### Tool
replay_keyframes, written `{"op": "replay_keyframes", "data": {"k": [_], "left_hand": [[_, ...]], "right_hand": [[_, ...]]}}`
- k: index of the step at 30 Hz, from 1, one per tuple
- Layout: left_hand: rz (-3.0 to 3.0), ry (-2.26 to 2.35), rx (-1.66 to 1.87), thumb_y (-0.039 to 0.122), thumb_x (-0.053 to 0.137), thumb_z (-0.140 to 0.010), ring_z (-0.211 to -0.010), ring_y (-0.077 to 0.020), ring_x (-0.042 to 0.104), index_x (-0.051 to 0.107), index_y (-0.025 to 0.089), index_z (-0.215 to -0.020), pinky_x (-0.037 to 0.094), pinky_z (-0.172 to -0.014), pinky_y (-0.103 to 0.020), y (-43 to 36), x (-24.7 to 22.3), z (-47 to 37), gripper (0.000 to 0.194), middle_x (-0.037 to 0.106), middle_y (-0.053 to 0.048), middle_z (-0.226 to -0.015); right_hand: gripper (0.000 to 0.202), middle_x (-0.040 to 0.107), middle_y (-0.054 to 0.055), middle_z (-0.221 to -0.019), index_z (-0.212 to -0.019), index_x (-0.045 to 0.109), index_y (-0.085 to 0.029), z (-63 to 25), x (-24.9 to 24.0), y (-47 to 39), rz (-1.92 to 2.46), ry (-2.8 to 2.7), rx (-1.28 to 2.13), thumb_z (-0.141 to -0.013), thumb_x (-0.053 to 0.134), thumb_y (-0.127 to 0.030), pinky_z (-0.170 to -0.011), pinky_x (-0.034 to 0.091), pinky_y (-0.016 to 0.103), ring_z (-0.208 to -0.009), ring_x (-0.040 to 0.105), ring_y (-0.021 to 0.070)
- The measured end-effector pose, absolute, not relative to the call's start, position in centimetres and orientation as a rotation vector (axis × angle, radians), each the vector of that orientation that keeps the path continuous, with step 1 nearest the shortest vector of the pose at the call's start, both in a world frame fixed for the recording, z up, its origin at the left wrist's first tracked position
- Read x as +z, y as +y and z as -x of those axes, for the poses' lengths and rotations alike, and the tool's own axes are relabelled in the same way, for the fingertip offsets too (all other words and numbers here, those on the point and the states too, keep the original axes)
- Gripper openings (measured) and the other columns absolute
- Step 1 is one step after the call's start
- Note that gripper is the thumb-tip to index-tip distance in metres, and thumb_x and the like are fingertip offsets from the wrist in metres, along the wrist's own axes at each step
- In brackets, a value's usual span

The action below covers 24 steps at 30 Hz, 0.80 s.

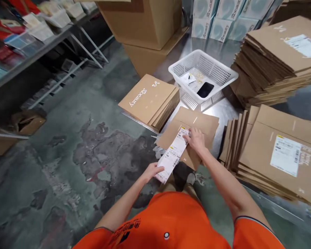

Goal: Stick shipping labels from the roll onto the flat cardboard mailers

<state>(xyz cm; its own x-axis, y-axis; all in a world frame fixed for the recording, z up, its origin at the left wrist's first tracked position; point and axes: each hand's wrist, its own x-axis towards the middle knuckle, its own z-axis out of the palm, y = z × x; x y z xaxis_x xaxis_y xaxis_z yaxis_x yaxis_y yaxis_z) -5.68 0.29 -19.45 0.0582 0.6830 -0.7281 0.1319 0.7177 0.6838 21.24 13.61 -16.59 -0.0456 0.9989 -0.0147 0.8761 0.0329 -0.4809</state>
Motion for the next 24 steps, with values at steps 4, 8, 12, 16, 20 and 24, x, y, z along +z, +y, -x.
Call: {"op": "replay_keyframes", "data": {"k": [4,8,12,16,20,24], "left_hand": [[-0.682,1.492,0.450,0.039,0.080,-0.059,-0.063,-0.0197,0.064,0.073,0.009,-0.075,0.047,-0.060,-0.028,-0.2,-19.2,11.0,0.035,0.072,-0.007,-0.069],[-0.626,1.466,0.738,0.040,0.079,-0.058,-0.071,-0.0207,0.066,0.073,0.010,-0.079,0.051,-0.067,-0.030,4.0,-17.6,11.3,0.038,0.073,-0.008,-0.076],[-0.727,1.552,0.738,0.034,0.077,-0.060,-0.059,-0.0169,0.061,0.069,0.012,-0.065,0.048,-0.055,-0.025,9.2,-16.8,8.0,0.023,0.068,-0.004,-0.061],[-0.766,1.575,0.713,0.031,0.073,-0.063,-0.050,-0.0135,0.056,0.066,0.012,-0.061,0.044,-0.046,-0.022,9.8,-16.3,6.1,0.020,0.063,0.000,-0.053],[-0.625,1.531,0.724,0.034,0.073,-0.065,-0.055,-0.0185,0.063,0.069,0.010,-0.077,0.051,-0.048,-0.028,7.0,-14.4,6.3,0.027,0.070,-0.006,-0.066],[-0.533,1.380,0.747,0.037,0.077,-0.064,-0.069,-0.0223,0.069,0.070,0.011,-0.092,0.057,-0.060,-0.033,3.7,-11.7,5.8,0.039,0.074,-0.011,-0.083]], "right_hand": [[0.057,0.059,0.022,-0.116,-0.131,0.050,-0.013,-20.2,-16.5,14.3,2.133,-2.064,0.287,-0.088,0.048,-0.051,-0.085,0.038,0.048,-0.104,0.051,0.0360],[0.061,0.044,0.026,-0.140,-0.142,0.037,-0.005,-15.9,-17.3,13.3,2.012,-2.034,0.301,-0.093,0.039,-0.041,-0.101,0.030,0.055,-0.128,0.038,0.0382],[0.058,0.039,0.021,-0.148,-0.140,0.043,-0.008,-12.1,-19.0,9.8,1.640,-2.316,0.408,-0.092,0.042,-0.040,-0.113,0.015,0.058,-0.141,0.024,0.0357],[0.049,0.046,0.017,-0.144,-0.133,0.052,-0.013,-15.9,-19.5,5.5,1.682,-2.161,0.465,-0.092,0.041,-0.039,-0.114,0.023,0.053,-0.139,0.032,0.0313],[0.053,0.059,0.024,-0.126,-0.127,0.053,-0.008,-21.2,-18.3,3.6,2.218,-1.152,0.627,-0.086,0.047,-0.041,-0.098,0.043,0.054,-0.117,0.055,0.0349],[0.055,0.070,0.013,-0.107,-0.129,0.051,-0.016,-25.4,-15.1,2.2,1.859,-0.876,0.965,-0.082,0.052,-0.045,-0.080,0.055,0.043,-0.093,0.067,0.0270]]}}
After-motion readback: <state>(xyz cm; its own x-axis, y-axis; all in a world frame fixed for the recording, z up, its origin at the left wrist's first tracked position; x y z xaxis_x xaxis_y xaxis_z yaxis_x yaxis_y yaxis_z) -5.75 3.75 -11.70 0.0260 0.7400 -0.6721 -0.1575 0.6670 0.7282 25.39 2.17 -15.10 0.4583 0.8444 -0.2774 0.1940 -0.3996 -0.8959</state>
